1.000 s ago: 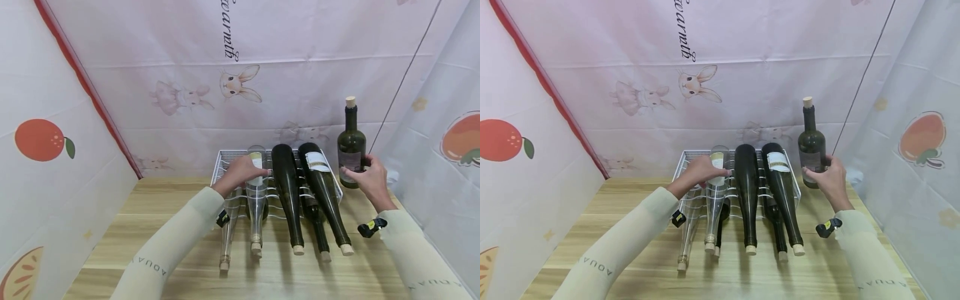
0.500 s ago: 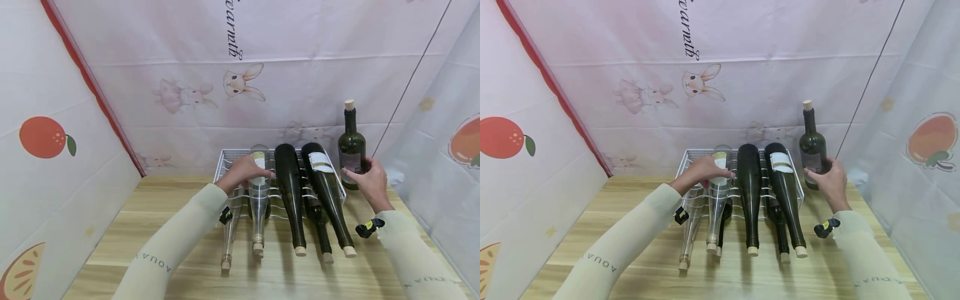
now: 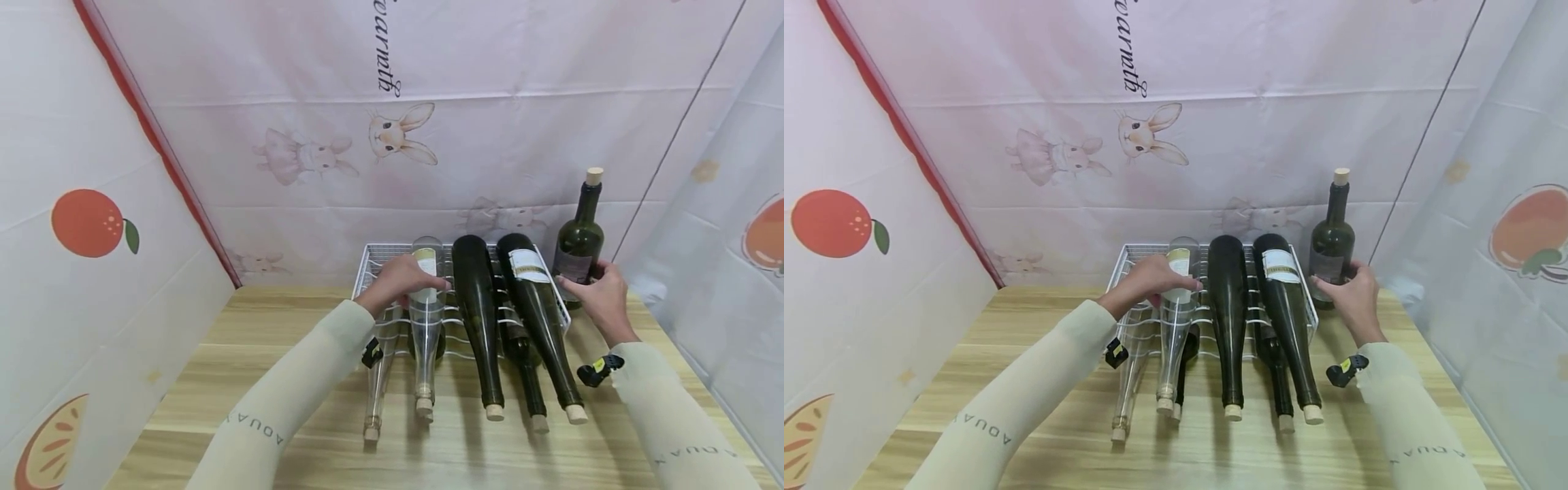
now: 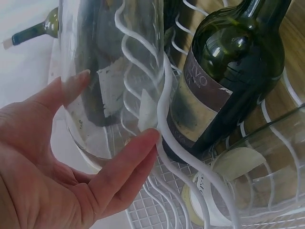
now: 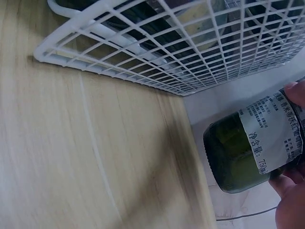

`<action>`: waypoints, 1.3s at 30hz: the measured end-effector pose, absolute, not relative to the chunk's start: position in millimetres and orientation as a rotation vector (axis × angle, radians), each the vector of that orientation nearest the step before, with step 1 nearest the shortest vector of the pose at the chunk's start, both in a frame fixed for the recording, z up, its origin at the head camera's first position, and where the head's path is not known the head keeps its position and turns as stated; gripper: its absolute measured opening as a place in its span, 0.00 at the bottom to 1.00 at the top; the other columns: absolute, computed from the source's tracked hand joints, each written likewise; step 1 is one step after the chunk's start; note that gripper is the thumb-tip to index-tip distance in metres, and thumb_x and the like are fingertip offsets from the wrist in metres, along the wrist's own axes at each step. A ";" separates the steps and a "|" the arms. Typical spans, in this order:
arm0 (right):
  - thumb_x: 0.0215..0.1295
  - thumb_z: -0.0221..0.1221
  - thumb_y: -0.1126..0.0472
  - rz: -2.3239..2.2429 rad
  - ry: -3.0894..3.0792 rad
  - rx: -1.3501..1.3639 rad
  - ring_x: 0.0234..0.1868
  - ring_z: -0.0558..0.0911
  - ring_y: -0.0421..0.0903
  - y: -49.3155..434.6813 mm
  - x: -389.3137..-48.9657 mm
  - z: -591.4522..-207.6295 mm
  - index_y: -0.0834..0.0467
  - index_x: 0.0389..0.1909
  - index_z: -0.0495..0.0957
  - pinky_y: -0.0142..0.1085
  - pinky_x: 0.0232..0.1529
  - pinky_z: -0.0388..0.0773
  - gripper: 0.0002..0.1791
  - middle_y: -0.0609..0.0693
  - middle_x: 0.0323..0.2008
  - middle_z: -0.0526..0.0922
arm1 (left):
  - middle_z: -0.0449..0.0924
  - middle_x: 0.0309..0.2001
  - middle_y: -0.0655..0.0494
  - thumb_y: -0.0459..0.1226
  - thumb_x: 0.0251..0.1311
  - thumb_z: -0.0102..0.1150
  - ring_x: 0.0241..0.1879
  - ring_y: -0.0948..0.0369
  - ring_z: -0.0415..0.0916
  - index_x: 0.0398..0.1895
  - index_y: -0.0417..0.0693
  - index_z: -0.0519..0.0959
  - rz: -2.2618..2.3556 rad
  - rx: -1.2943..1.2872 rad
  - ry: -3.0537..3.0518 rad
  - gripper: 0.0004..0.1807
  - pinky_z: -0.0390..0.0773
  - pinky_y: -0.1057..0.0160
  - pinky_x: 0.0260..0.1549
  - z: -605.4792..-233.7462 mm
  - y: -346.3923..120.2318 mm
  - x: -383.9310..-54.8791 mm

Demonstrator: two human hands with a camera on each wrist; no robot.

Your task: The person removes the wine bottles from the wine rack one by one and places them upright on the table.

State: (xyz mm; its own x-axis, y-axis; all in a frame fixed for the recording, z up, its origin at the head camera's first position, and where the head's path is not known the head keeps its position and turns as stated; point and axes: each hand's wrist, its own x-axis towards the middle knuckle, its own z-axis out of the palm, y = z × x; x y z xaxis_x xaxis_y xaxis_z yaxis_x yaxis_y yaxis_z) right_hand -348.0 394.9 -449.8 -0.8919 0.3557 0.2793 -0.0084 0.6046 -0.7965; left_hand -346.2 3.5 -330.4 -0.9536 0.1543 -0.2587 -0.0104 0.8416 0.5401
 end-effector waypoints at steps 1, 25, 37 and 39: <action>0.57 0.75 0.47 1.201 -2.424 -0.279 0.47 0.76 0.42 394.7 -348.6 -450.5 0.69 0.64 0.72 0.21 0.41 0.68 0.43 0.66 0.56 0.81 | 0.73 0.23 0.58 0.62 0.46 0.78 0.24 0.49 0.89 0.19 0.54 0.67 0.816 0.110 2.727 0.31 0.90 0.53 0.34 -330.6 3.7 -346.0; 0.56 0.75 0.53 1.189 -2.403 -0.302 0.35 0.70 0.24 393.7 -351.0 -468.0 0.70 0.57 0.76 0.21 0.41 0.68 0.35 0.66 0.50 0.84 | 0.84 0.31 0.50 0.62 0.47 0.77 0.18 0.53 0.85 0.18 0.53 0.68 0.837 0.065 2.699 0.30 0.90 0.52 0.36 -335.1 7.6 -346.8; 0.60 0.73 0.48 1.184 -2.472 -0.321 0.46 0.76 0.45 395.8 -350.9 -471.1 0.70 0.60 0.73 0.28 0.42 0.68 0.37 0.67 0.54 0.82 | 0.84 0.32 0.49 0.59 0.49 0.77 0.18 0.52 0.85 0.19 0.52 0.70 0.896 0.041 2.670 0.28 0.89 0.53 0.30 -336.5 4.0 -348.3; 0.61 0.72 0.47 1.185 -2.483 -0.314 0.49 0.78 0.50 396.6 -352.3 -471.3 0.70 0.61 0.72 0.29 0.43 0.68 0.38 0.68 0.54 0.81 | 0.82 0.28 0.52 0.58 0.49 0.77 0.18 0.52 0.84 0.17 0.53 0.70 0.915 0.036 2.668 0.28 0.88 0.56 0.25 -336.2 3.0 -348.7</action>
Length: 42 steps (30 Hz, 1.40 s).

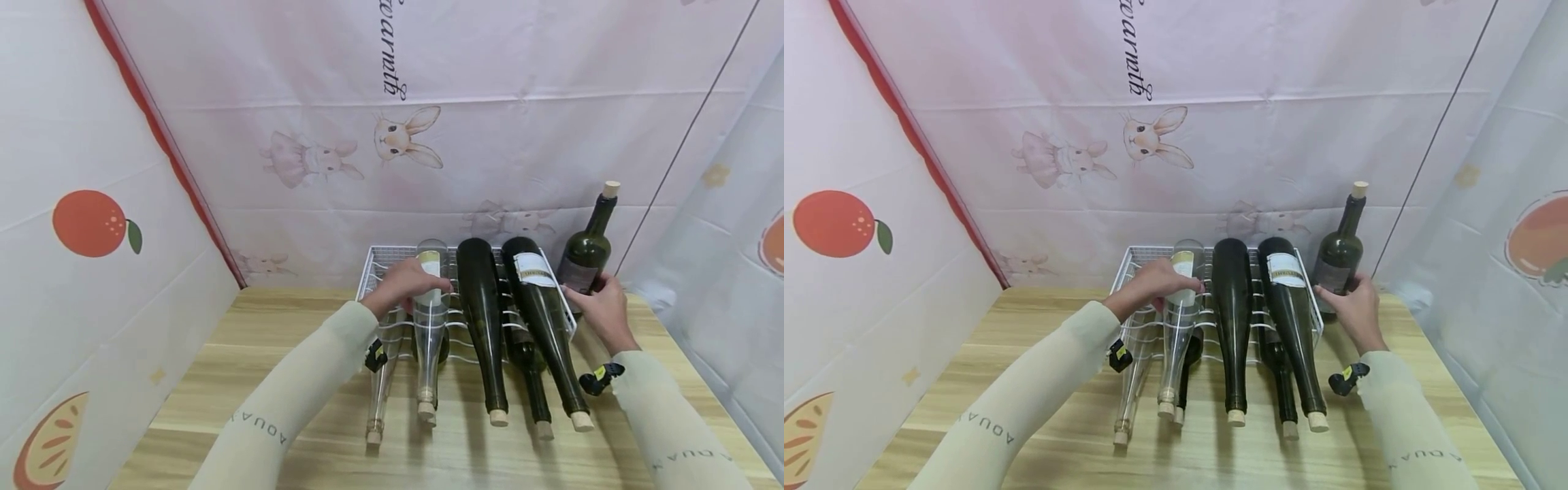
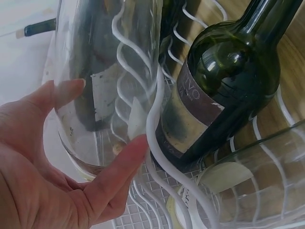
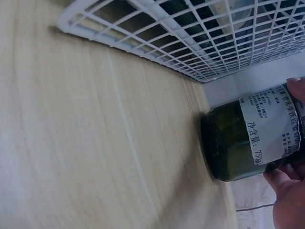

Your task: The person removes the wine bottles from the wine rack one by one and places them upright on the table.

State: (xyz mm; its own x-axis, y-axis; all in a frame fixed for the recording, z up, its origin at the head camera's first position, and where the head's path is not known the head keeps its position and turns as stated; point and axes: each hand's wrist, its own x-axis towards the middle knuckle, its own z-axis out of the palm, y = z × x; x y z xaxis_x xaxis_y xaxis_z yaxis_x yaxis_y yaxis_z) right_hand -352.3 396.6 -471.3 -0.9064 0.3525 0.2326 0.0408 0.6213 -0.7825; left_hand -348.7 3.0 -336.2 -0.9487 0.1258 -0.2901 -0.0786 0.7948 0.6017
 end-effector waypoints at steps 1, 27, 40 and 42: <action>0.61 0.72 0.47 1.186 -2.486 -0.309 0.50 0.78 0.52 397.5 -352.1 -471.1 0.71 0.61 0.72 0.29 0.43 0.68 0.39 0.68 0.54 0.81 | 0.82 0.27 0.52 0.58 0.48 0.77 0.18 0.53 0.84 0.17 0.54 0.69 0.920 0.038 2.670 0.28 0.87 0.57 0.22 -336.5 2.9 -348.7; 0.64 0.70 0.48 1.110 -2.682 -0.069 0.43 0.82 0.55 410.4 -356.3 -458.3 0.73 0.55 0.73 0.27 0.37 0.74 0.34 0.71 0.49 0.83 | 0.76 0.24 0.59 0.61 0.47 0.77 0.21 0.51 0.86 0.21 0.54 0.71 0.898 0.099 2.692 0.28 0.88 0.56 0.30 -332.0 -5.6 -346.6; 0.65 0.68 0.42 1.107 -2.736 -0.062 0.58 0.79 0.71 415.8 -346.1 -454.8 0.77 0.66 0.66 0.54 0.55 0.78 0.47 0.77 0.59 0.76 | 0.64 0.14 0.65 0.57 0.45 0.79 0.12 0.61 0.70 0.15 0.56 0.64 0.859 0.191 2.748 0.31 0.86 0.57 0.24 -321.7 -9.2 -338.6; 0.65 0.68 0.41 1.130 -2.729 -0.061 0.60 0.79 0.71 417.0 -345.5 -452.2 0.76 0.68 0.64 0.52 0.55 0.78 0.48 0.77 0.61 0.76 | 0.62 0.12 0.65 0.57 0.43 0.80 0.11 0.61 0.68 0.15 0.57 0.63 0.845 0.227 2.765 0.31 0.84 0.58 0.21 -320.6 -10.7 -337.3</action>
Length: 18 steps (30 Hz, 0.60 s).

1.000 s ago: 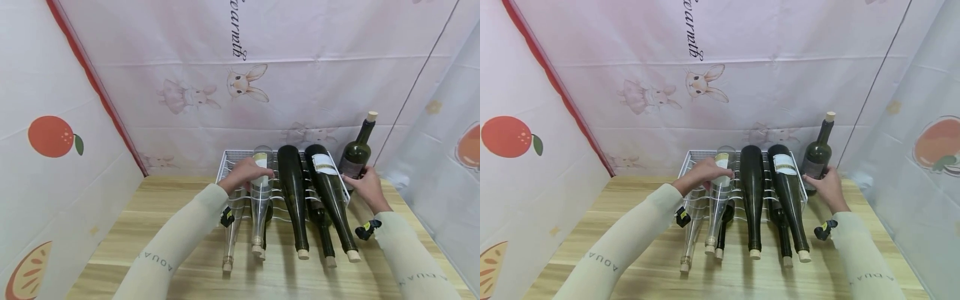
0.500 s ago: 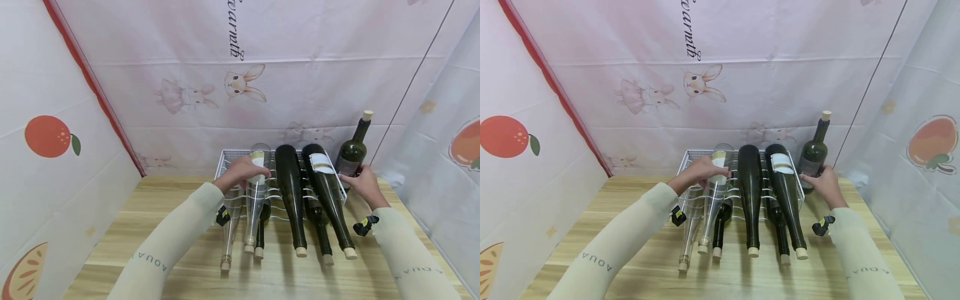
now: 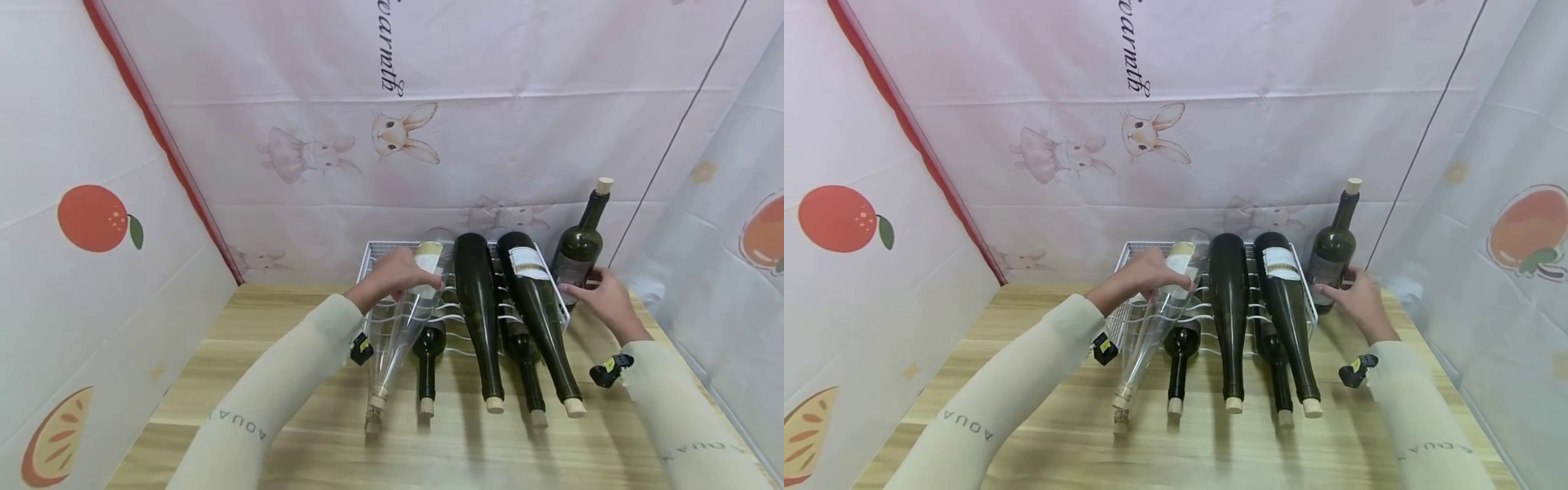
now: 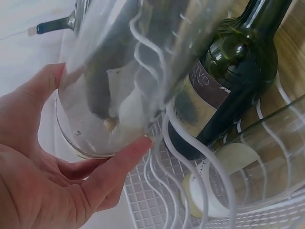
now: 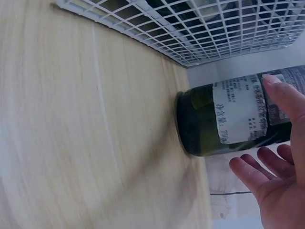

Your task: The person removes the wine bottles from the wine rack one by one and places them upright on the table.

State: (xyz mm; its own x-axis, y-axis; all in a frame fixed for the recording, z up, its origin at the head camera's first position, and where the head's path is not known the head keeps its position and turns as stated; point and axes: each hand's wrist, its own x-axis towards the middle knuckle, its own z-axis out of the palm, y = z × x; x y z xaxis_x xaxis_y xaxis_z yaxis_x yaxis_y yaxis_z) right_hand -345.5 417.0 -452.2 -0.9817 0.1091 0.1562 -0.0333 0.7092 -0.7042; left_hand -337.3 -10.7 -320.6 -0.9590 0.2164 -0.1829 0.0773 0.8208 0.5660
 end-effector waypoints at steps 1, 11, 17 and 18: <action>0.65 0.68 0.40 1.140 -2.726 -0.065 0.61 0.79 0.71 418.0 -344.8 -450.3 0.75 0.69 0.63 0.52 0.56 0.79 0.49 0.76 0.62 0.75 | 0.62 0.12 0.66 0.57 0.42 0.80 0.11 0.61 0.67 0.14 0.57 0.64 0.832 0.246 2.777 0.31 0.82 0.60 0.19 -319.9 -10.8 -336.7; 0.65 0.65 0.34 1.208 -2.733 -0.108 0.70 0.71 0.73 424.1 -333.7 -430.9 0.70 0.79 0.51 0.66 0.65 0.71 0.58 0.75 0.72 0.66 | 0.69 0.17 0.62 0.57 0.41 0.81 0.14 0.62 0.67 0.21 0.53 0.71 0.708 0.295 2.850 0.28 0.70 0.67 0.13 -314.3 -11.3 -328.3; 0.65 0.64 0.34 1.175 -2.708 -0.120 0.69 0.73 0.72 428.7 -326.1 -425.8 0.68 0.78 0.56 0.64 0.62 0.74 0.56 0.74 0.71 0.69 | 0.81 0.29 0.56 0.58 0.38 0.80 0.24 0.60 0.73 0.35 0.50 0.78 0.534 0.324 2.959 0.29 0.71 0.64 0.19 -311.1 -13.4 -322.6; 0.65 0.65 0.34 1.175 -2.699 -0.123 0.68 0.73 0.72 429.6 -325.0 -425.4 0.68 0.78 0.56 0.63 0.61 0.75 0.56 0.74 0.71 0.70 | 0.82 0.30 0.56 0.57 0.38 0.80 0.25 0.59 0.74 0.36 0.51 0.78 0.521 0.328 2.968 0.29 0.72 0.64 0.19 -310.8 -13.7 -321.7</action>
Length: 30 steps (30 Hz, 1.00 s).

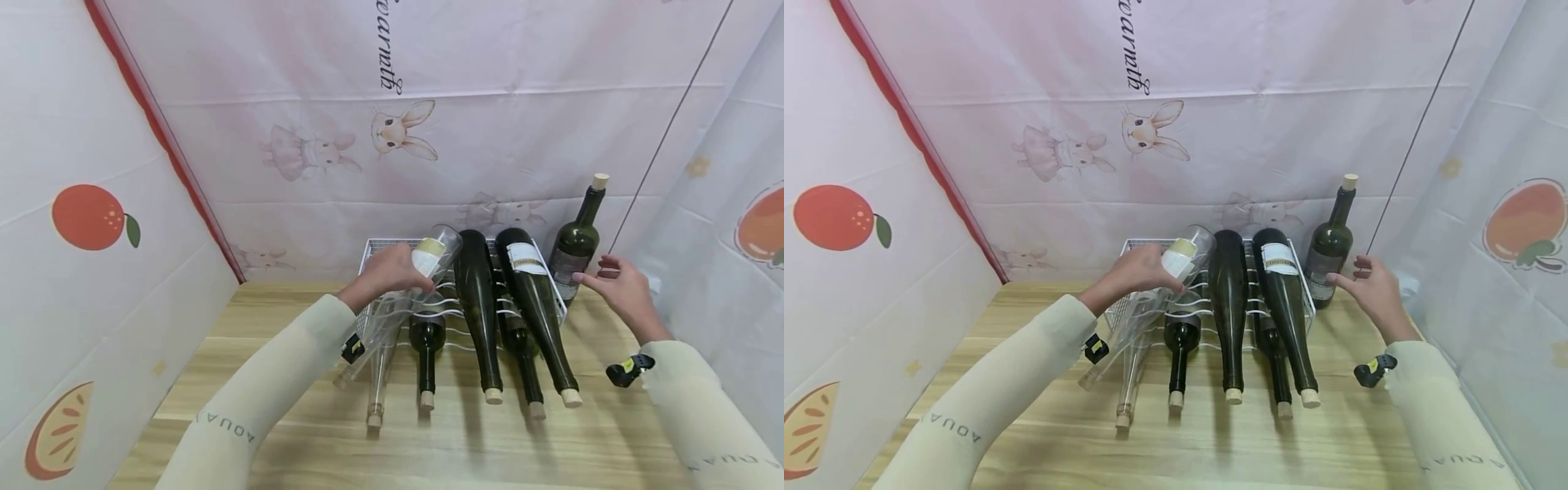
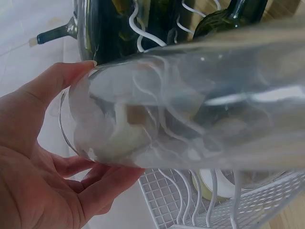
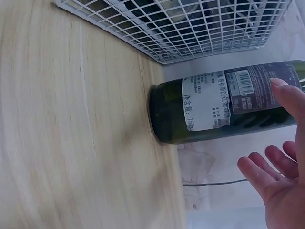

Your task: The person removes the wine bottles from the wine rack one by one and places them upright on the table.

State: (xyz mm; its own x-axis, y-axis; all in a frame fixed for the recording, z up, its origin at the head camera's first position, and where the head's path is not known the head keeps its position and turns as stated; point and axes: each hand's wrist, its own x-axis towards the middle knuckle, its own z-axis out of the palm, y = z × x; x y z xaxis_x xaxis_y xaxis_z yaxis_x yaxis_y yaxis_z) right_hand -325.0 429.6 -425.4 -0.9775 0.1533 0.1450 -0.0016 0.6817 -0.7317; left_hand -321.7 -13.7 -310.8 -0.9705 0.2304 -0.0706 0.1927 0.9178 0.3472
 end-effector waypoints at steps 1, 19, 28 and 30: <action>0.65 0.65 0.34 1.173 -2.693 -0.127 0.68 0.74 0.72 430.5 -323.8 -424.6 0.68 0.78 0.56 0.57 0.58 0.79 0.55 0.74 0.70 0.70 | 0.82 0.31 0.55 0.57 0.38 0.80 0.26 0.59 0.75 0.36 0.51 0.77 0.506 0.332 2.978 0.29 0.72 0.63 0.20 -310.5 -13.9 -321.5; 0.67 0.66 0.39 1.085 -2.605 -0.075 0.59 0.79 0.69 435.0 -301.7 -403.3 0.71 0.71 0.67 0.12 0.33 0.68 0.46 0.73 0.63 0.77 | 0.80 0.38 0.56 0.52 0.37 0.84 0.38 0.56 0.77 0.55 0.51 0.79 0.395 0.491 3.116 0.39 0.78 0.60 0.28 -309.9 -22.8 -311.8; 0.68 0.64 0.38 1.045 -2.594 -0.006 0.57 0.81 0.72 426.5 -298.2 -391.3 0.70 0.69 0.70 0.08 0.33 0.65 0.44 0.73 0.61 0.78 | 0.79 0.44 0.50 0.52 0.38 0.82 0.43 0.53 0.76 0.66 0.52 0.75 0.328 0.598 3.212 0.46 0.82 0.53 0.36 -306.7 -22.0 -299.5; 0.68 0.64 0.39 1.030 -2.579 0.011 0.57 0.82 0.72 423.1 -297.3 -386.9 0.70 0.68 0.71 0.07 0.34 0.64 0.42 0.73 0.61 0.79 | 0.78 0.47 0.48 0.52 0.38 0.83 0.46 0.51 0.76 0.68 0.52 0.74 0.316 0.614 3.240 0.49 0.83 0.51 0.39 -305.5 -21.6 -295.8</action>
State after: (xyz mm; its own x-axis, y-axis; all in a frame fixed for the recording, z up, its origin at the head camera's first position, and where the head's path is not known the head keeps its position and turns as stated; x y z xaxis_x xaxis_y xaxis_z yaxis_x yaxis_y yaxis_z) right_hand -297.3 423.1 -386.9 -0.9344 0.1250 0.3336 -0.1391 0.7341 -0.6647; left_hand -295.8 -21.6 -305.5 -0.9171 0.3440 0.2013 0.3764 0.9136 0.1536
